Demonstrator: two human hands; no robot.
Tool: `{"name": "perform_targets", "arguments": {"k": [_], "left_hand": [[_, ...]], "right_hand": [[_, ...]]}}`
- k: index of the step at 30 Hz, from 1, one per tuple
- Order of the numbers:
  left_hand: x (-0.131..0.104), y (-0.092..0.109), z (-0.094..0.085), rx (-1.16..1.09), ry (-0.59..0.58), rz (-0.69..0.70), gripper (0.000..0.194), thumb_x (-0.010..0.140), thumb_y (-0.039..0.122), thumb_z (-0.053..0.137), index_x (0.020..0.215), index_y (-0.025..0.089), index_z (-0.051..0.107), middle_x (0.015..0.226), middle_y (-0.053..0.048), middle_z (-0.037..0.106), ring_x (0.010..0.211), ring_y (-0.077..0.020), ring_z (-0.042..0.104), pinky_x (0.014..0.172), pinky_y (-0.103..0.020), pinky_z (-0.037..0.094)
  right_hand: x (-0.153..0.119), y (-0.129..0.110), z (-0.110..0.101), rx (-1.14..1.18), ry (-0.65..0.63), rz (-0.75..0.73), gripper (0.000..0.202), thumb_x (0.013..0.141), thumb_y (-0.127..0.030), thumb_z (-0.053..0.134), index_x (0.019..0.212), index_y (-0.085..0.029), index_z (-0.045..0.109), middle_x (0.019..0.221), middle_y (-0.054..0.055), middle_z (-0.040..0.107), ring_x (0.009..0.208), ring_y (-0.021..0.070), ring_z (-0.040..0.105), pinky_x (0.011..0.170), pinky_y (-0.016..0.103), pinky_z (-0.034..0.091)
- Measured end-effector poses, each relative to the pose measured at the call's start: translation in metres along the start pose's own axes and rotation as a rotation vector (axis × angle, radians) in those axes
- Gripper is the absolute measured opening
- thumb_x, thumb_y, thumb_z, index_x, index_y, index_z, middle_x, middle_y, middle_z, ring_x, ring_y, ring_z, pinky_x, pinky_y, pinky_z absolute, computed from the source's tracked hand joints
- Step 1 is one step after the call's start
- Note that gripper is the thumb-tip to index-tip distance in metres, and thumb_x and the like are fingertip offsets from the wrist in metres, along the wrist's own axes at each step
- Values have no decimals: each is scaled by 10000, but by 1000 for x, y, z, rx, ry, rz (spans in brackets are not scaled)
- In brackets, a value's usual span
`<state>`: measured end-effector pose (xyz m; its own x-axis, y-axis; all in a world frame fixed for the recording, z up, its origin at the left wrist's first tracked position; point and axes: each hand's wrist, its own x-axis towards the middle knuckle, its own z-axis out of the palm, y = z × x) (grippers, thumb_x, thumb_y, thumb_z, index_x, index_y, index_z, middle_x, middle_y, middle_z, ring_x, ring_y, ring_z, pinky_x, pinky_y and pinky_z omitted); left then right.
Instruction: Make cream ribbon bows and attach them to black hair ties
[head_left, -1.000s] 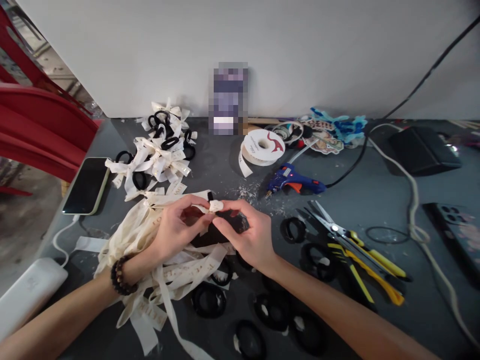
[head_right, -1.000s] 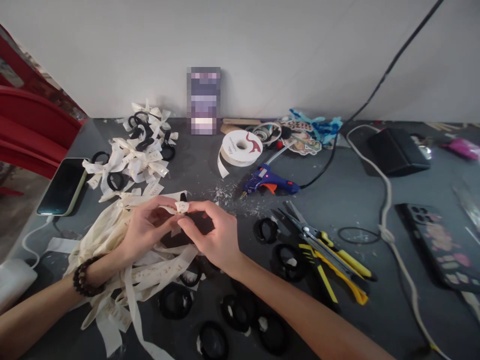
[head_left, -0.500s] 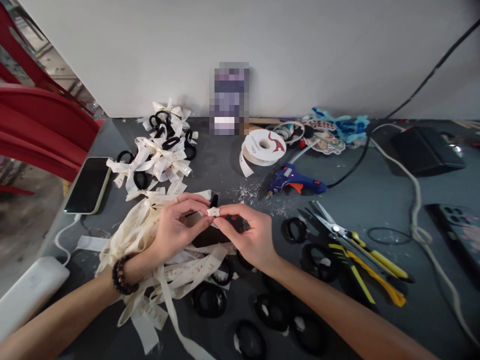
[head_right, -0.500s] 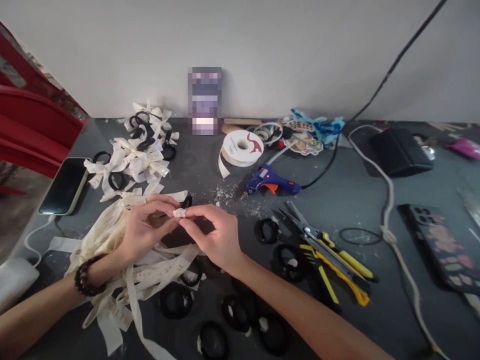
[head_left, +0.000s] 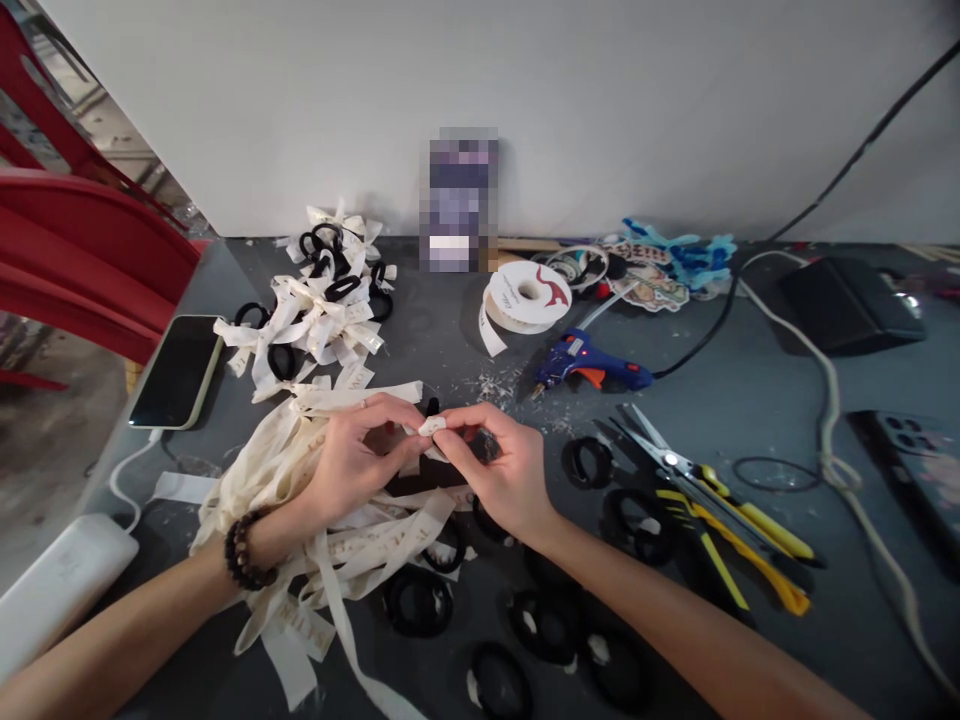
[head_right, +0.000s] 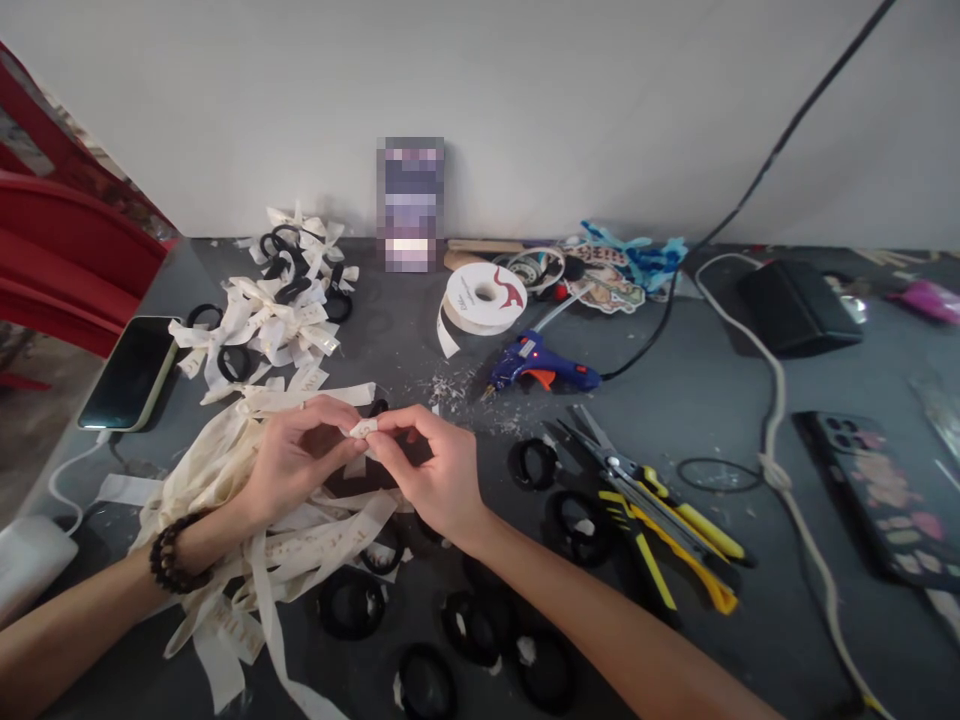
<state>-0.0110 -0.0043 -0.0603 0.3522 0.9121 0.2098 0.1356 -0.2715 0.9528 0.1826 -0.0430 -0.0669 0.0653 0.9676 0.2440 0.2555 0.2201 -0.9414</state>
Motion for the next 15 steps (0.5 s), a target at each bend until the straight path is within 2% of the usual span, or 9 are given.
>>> {"name": "perform_targets", "arguments": {"k": [7, 12, 15], "left_hand": [[-2, 0, 0, 26, 26, -28, 153, 884, 314, 868, 901, 190, 779, 883, -75, 787, 787, -182, 727, 704, -291, 595], [-1, 1, 0, 66, 43, 86, 50, 908, 242, 844, 918, 200, 819, 933, -84, 814, 871, -199, 767, 759, -302, 625], [0, 0, 1, 67, 47, 147, 35, 893, 210, 857, 904, 204, 824, 907, -72, 812, 847, -184, 768, 753, -281, 624]], "right_hand": [[0, -2, 0, 24, -21, 3, 45, 971, -286, 738, 975, -271, 780, 975, -3, 851, 820, 160, 770, 755, 287, 608], [0, 0, 1, 6, -4, 1, 44, 968, -290, 746, 969, -271, 786, 964, -3, 847, 807, 158, 756, 752, 289, 595], [0, 2, 1, 16, 9, 9, 23, 952, -281, 760, 944, -268, 777, 939, -5, 836, 782, 152, 736, 741, 285, 587]]}}
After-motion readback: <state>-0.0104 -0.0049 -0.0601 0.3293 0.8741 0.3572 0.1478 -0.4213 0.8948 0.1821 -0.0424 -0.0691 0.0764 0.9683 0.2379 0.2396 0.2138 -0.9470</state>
